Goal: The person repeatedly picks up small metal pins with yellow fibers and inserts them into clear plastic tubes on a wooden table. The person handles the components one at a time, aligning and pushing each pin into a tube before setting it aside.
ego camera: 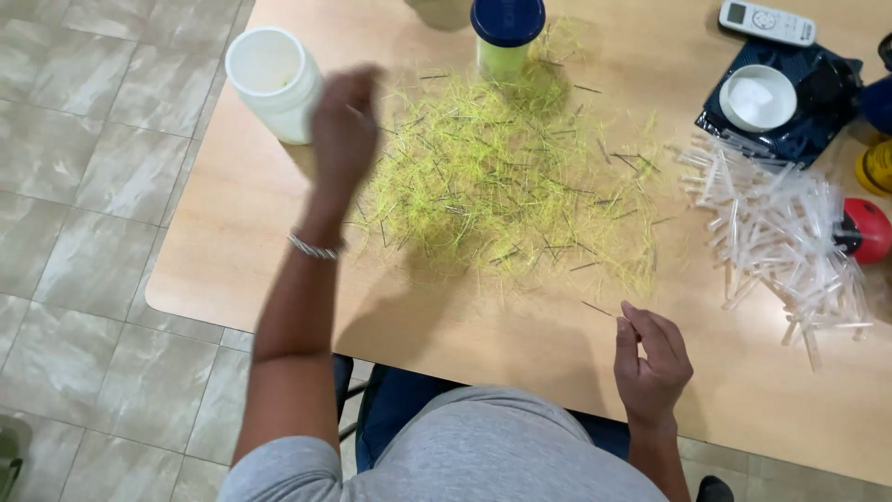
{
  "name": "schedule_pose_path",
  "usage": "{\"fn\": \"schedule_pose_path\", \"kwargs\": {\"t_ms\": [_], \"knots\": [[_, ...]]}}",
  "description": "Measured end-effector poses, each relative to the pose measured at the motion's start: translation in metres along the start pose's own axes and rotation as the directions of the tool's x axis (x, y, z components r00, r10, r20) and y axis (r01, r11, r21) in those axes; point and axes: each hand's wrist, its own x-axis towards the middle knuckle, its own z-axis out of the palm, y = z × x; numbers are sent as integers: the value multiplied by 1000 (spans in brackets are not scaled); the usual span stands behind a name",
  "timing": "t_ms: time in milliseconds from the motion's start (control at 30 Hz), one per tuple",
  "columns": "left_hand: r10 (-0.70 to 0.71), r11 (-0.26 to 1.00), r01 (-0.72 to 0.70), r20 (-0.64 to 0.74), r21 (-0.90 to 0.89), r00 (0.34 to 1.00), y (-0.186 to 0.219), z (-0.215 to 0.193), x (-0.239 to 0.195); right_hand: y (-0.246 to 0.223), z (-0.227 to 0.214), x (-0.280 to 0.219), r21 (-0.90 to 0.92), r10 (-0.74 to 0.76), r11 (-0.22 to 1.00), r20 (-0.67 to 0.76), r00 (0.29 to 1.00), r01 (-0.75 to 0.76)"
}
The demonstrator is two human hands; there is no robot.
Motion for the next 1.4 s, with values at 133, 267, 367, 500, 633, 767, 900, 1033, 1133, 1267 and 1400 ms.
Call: {"fn": "schedule_pose_path", "kwargs": {"t_ms": [133, 267, 367, 500, 633, 767, 900, 1033, 1133, 1267, 1400], "knots": [[187, 923, -87, -240, 374, 953, -73, -53, 60, 9, 3, -16, -41, 112, 993, 61, 992, -110], [141, 847, -55, -123, 529, 982, -151, -48, 78, 7, 7, -18, -27, 142, 990, 89, 986, -140], [148, 784, -48, -112, 618, 983, -96, -45, 63, 9, 7, -17, -18, 139, 990, 86, 987, -138], [50, 895, 12, -128, 446, 991, -42, -7, 31, 10, 8, -15, -11, 153, 988, 97, 983, -153], [-366, 848, 216, 239, 485, 899, -4, 27, 1, 9, 8, -15, -19, 127, 992, 121, 985, -125], [-487, 848, 334, 360, 411, 796, -12, 50, -7, 8, 6, -17, -37, 136, 990, 132, 982, -133], [-290, 948, 233, 283, 219, 914, 19, 32, -11, 4, 3, -13, -47, 163, 986, 142, 976, -158], [-87, 996, 85, 87, 28, 992, 71, 2, -15, -3, 7, 4, -4, 119, 993, 104, 987, -119], [-10, 947, 29, 61, -319, 998, 110, -20, -22, -13, 11, 19, 56, 99, 993, 57, 993, -103], [51, 618, 173, 258, -767, 965, 145, -36, -34, -27, 14, 34, 164, 89, 982, 50, 995, -96], [46, 422, 321, 374, -848, 926, 162, -23, -58, -41, 15, 59, 247, 79, 965, 37, 996, -86]]}}
